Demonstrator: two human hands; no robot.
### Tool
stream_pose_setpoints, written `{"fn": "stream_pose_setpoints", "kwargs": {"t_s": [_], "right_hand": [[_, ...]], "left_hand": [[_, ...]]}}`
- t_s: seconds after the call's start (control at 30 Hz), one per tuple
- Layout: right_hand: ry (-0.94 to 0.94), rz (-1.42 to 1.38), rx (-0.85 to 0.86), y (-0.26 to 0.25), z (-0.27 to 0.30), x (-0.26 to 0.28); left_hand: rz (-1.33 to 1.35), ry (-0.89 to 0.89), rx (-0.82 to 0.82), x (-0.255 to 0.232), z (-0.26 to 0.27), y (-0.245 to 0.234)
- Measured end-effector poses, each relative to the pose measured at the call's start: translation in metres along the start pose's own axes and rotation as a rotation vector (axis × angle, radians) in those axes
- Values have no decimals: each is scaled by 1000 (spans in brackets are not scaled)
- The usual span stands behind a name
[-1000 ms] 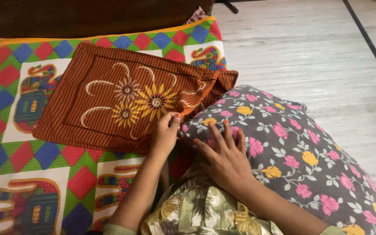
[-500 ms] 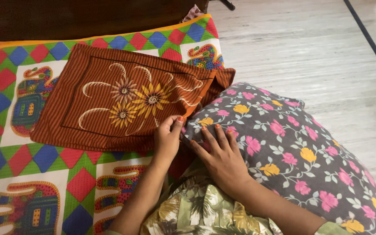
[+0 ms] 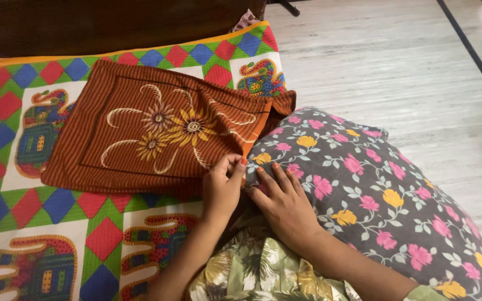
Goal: The person picks up a brown striped pillowcase from a drawer, unfolds it, and places it on a bed. They then pick up a floral pillow insert and insert it into the pillowcase, adjusting the fabric to fit the pillow and smoothing the surface.
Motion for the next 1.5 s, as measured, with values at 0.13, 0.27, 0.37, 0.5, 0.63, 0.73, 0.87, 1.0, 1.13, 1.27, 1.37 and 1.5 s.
{"fn": "stream_pose_setpoints", "kwargs": {"t_s": [0.13,0.27,0.37,0.5,0.63,0.73,0.87,1.0,1.13,1.27,1.37,1.5], "right_hand": [[-10,16,8,4,0,1],[-21,-46,17,-3,-5,5],[-49,-221,4,-24,-13,8],[207,-594,429,-7,-20,-39],[549,-590,225,-10,-55,-167],[725,-447,131,12,-52,-266],[940,-468,199,73,-12,-357],[1010,-543,379,124,34,-379],[1055,-372,495,123,37,-379],[1141,-211,521,92,38,-363],[1185,-137,457,70,37,-353],[1171,-124,335,57,31,-349]], "left_hand": [[-85,44,46,-6,-7,11],[-197,171,164,-7,0,31],[-218,109,222,8,3,37],[-304,36,244,24,4,37],[-266,119,173,13,3,33],[-286,-9,221,29,6,36],[-276,8,206,29,5,35],[-238,4,209,30,6,34],[-221,-29,223,34,7,34],[-180,-20,197,36,8,30],[-168,-29,184,43,10,27],[-93,-24,143,59,11,21]]}}
Point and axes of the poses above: each hand's wrist, its own z-axis away from the middle knuckle, its own y-axis out of the palm, x = y × z, the point moved 10 cm from there along -z, towards the middle knuckle, and after that the axes turned 6 degrees about -x, right-handed, at the moved point
